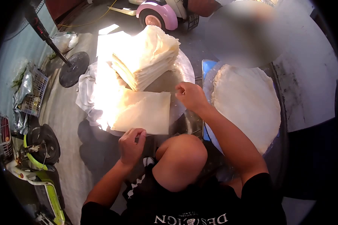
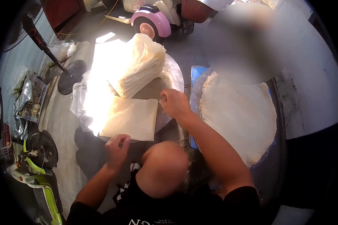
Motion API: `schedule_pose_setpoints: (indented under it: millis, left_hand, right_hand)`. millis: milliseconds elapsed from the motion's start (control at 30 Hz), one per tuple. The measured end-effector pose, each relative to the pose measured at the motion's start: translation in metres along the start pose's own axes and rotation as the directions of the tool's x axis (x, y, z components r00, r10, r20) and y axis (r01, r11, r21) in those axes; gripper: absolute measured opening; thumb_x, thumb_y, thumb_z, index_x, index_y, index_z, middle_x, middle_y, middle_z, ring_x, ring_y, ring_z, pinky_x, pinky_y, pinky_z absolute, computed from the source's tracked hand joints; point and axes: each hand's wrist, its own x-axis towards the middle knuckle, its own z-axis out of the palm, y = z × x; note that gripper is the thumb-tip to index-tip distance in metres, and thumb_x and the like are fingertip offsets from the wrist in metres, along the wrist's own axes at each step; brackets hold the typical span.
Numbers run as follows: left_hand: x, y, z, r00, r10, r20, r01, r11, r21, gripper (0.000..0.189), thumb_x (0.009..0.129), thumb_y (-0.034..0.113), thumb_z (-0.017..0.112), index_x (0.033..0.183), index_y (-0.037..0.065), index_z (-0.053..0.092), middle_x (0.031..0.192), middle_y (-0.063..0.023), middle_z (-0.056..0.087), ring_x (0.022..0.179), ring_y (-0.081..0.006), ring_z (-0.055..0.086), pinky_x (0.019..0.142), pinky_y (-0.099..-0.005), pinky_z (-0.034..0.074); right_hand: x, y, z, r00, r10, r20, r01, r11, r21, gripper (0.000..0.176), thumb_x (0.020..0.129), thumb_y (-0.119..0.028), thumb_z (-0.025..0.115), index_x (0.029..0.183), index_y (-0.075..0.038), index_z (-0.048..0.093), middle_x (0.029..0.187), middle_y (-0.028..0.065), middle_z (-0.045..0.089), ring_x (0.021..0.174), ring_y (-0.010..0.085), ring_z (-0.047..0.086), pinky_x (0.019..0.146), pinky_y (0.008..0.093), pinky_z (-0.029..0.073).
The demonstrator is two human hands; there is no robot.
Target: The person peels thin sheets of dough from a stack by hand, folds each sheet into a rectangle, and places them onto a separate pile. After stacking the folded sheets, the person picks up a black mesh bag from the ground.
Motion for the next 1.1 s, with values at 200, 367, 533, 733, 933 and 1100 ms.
schedule_pose_setpoints:
  millis: [200,367,533,733,933,1100]
  left_hand:
    - [0.066,-0.018,-0.007,0.973,0.207,0.100,-0.219,0.698,0.682,0.083,0.090,0.042,0.068,0.157,0.012,0.029,0.163,-0.0205,0.019,0.152,-0.0374,0.015,0.122,-0.0519,0.015]
    - [0.080,-0.037,0.004,0.972,0.069,0.224,-0.206,0.708,0.675,0.094,0.088,0.056,0.063,0.159,0.012,0.021,0.165,-0.0217,0.012,0.152,-0.0408,0.010,0.123,-0.0528,0.009]
    - [0.080,-0.032,0.002,0.973,0.060,0.221,-0.191,0.745,0.639,0.092,0.089,0.057,0.063,0.159,0.012,0.024,0.164,-0.0219,0.016,0.152,-0.0408,0.012,0.123,-0.0531,0.009]
    - [0.122,-0.046,0.001,0.957,0.277,-0.081,-0.203,0.846,0.493,0.062,0.086,0.047,0.071,0.130,0.005,0.059,0.133,-0.0210,0.056,0.125,-0.0387,0.053,0.105,-0.0483,0.042]
    - [0.166,-0.020,0.022,0.930,-0.047,-0.364,0.192,0.909,0.371,0.057,0.074,0.043,0.081,0.107,0.000,0.062,0.112,-0.0180,0.064,0.108,-0.0373,0.061,0.093,-0.0479,0.049]
    - [0.176,-0.016,0.030,0.909,-0.072,-0.410,0.279,0.837,0.471,0.068,0.068,0.045,0.084,0.113,0.001,0.059,0.113,-0.0193,0.064,0.108,-0.0385,0.061,0.095,-0.0480,0.048]
  right_hand:
    - [-0.054,0.049,-0.107,0.983,0.024,-0.183,-0.031,0.999,-0.036,0.018,0.084,-0.015,0.067,0.097,-0.003,0.071,0.085,0.0129,0.071,0.080,0.0292,0.068,0.074,0.0389,0.053]
    - [-0.120,0.122,-0.175,0.926,0.194,-0.325,-0.223,0.973,-0.056,0.016,0.085,-0.013,0.067,0.096,-0.002,0.071,0.082,0.0097,0.072,0.074,0.0206,0.068,0.070,0.0337,0.053]
    - [-0.176,0.181,-0.227,0.858,0.349,-0.377,-0.337,0.936,0.101,0.014,0.084,-0.008,0.065,0.093,0.001,0.071,0.074,0.0060,0.069,0.066,0.0126,0.064,0.063,0.0290,0.051]
    - [-0.222,0.195,-0.242,0.750,0.488,-0.447,-0.408,0.873,0.267,0.012,0.086,-0.005,0.064,0.092,0.002,0.070,0.073,0.0045,0.068,0.063,0.0101,0.062,0.060,0.0248,0.050]
    - [-0.244,0.197,-0.227,0.720,0.576,-0.386,-0.432,0.808,0.400,0.014,0.088,-0.006,0.063,0.096,0.002,0.070,0.076,0.0038,0.068,0.065,0.0101,0.062,0.060,0.0247,0.049]
    - [-0.254,0.211,-0.228,0.706,0.608,-0.364,-0.433,0.777,0.457,0.014,0.088,-0.007,0.063,0.096,0.002,0.069,0.077,0.0044,0.068,0.065,0.0104,0.062,0.061,0.0247,0.050]
